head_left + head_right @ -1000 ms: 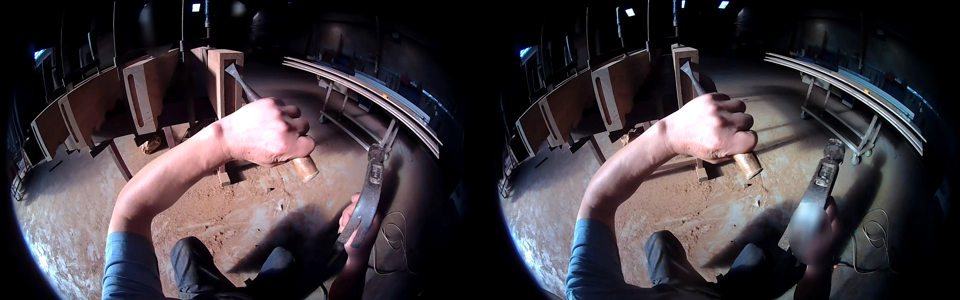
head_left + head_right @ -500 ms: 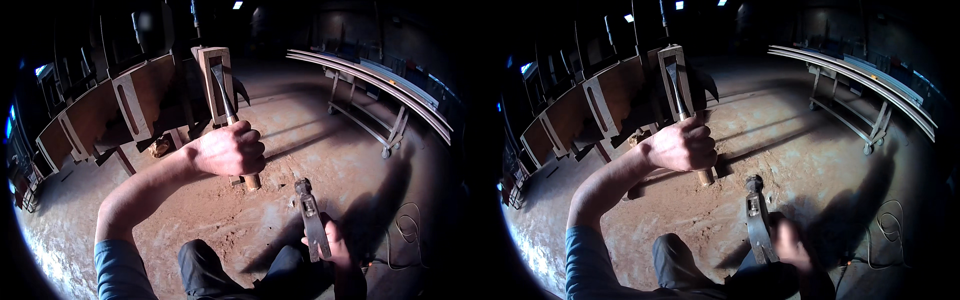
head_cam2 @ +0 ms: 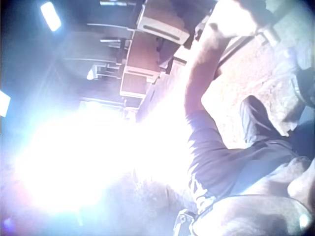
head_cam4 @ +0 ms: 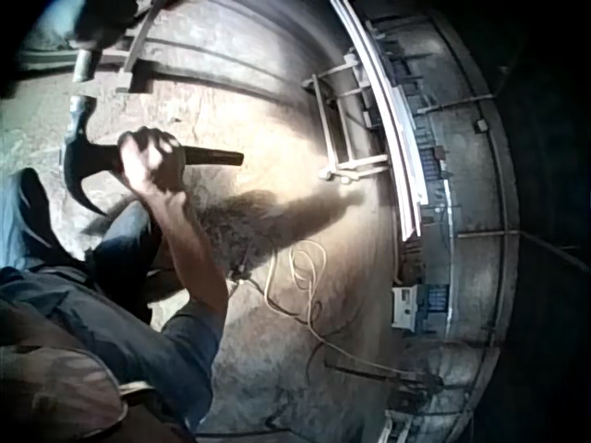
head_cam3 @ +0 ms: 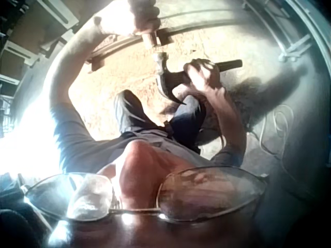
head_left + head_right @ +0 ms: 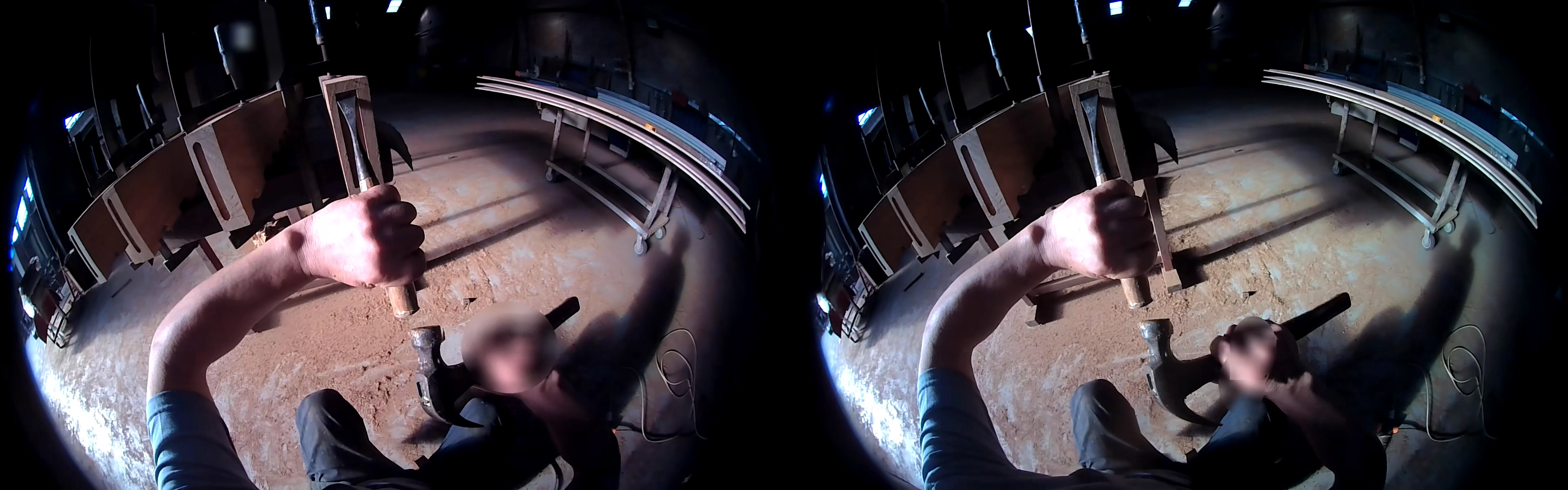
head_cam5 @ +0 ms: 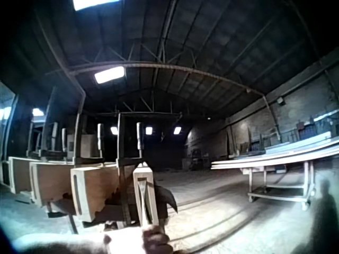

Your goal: The person retrieves a hammer and a chisel from a drawer, then repeatedly strikes the chisel with the hammer to carve out a mortise in a clamped piece of wood.

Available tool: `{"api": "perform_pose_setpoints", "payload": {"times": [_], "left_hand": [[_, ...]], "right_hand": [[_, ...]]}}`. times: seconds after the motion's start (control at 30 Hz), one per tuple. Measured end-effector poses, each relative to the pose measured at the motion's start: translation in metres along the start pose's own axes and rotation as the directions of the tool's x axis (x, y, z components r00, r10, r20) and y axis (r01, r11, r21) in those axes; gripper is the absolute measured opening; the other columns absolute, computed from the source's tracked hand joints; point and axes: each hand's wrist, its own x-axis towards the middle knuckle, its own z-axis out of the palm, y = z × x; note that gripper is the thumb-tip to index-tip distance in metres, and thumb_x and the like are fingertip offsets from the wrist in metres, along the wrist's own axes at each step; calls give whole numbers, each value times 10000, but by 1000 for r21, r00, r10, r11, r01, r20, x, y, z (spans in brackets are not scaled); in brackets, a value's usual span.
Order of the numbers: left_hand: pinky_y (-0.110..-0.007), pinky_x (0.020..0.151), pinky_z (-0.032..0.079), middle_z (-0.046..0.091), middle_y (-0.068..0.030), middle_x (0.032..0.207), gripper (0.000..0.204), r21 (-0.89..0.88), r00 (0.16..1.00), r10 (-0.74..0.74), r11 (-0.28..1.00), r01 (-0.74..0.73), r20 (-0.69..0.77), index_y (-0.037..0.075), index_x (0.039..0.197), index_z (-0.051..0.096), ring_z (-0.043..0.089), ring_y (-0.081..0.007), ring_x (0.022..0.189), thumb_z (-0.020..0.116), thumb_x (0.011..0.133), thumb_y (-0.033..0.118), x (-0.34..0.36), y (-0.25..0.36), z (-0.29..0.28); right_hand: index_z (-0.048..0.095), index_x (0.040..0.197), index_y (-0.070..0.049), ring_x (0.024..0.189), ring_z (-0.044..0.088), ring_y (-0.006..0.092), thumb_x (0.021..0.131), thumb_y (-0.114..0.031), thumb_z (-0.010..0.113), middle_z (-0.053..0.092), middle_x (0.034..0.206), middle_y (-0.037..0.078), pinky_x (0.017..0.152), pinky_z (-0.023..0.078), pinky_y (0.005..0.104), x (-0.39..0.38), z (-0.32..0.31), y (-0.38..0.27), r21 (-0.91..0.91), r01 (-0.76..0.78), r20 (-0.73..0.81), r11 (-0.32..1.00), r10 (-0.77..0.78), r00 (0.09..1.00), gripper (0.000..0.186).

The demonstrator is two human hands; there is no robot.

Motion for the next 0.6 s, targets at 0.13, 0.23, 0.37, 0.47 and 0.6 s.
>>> {"api": "perform_pose_setpoints", "payload": {"times": [0.13,0.23,0.37,0.47,0.6], "left_hand": [[-302,673,495,491,51,654,199,40,997,2,999,-5,78,146,718,566,554,-138,688,738,710,245,-8,-1,7],[-301,682,492,491,52,664,191,39,998,-19,999,17,54,146,726,567,548,-136,698,732,680,229,-18,0,2],[-302,697,489,491,57,678,196,50,1000,6,999,-5,-27,149,730,560,543,-138,706,726,676,238,-8,-1,6],[-294,719,487,499,59,694,198,94,997,24,995,-30,68,151,740,566,544,-139,723,727,672,244,-15,-5,11],[-297,732,477,510,50,725,207,111,997,-15,994,7,72,141,750,572,546,-133,765,732,665,242,-19,0,4]], "right_hand": [[680,866,-51,707,643,279,812,-161,714,640,762,90,666,541,380,13,7,4,-123,-245,55,962,253,966,128],[699,825,-36,674,648,288,836,-93,675,668,752,91,641,548,402,76,-31,-44,134,177,210,975,-203,956,63],[597,1222,-6,1090,617,242,946,-256,611,637,1190,124,942,503,423,40,-32,-1,-7,364,486,932,-314,816,374],[579,1292,-32,1138,605,248,951,-270,600,619,1242,119,983,494,419,38,-22,-2,5,431,440,902,-389,809,416],[593,1283,-61,1111,618,279,921,-256,630,636,1200,114,965,502,423,57,-22,-15,45,430,436,901,-406,804,413]]}}
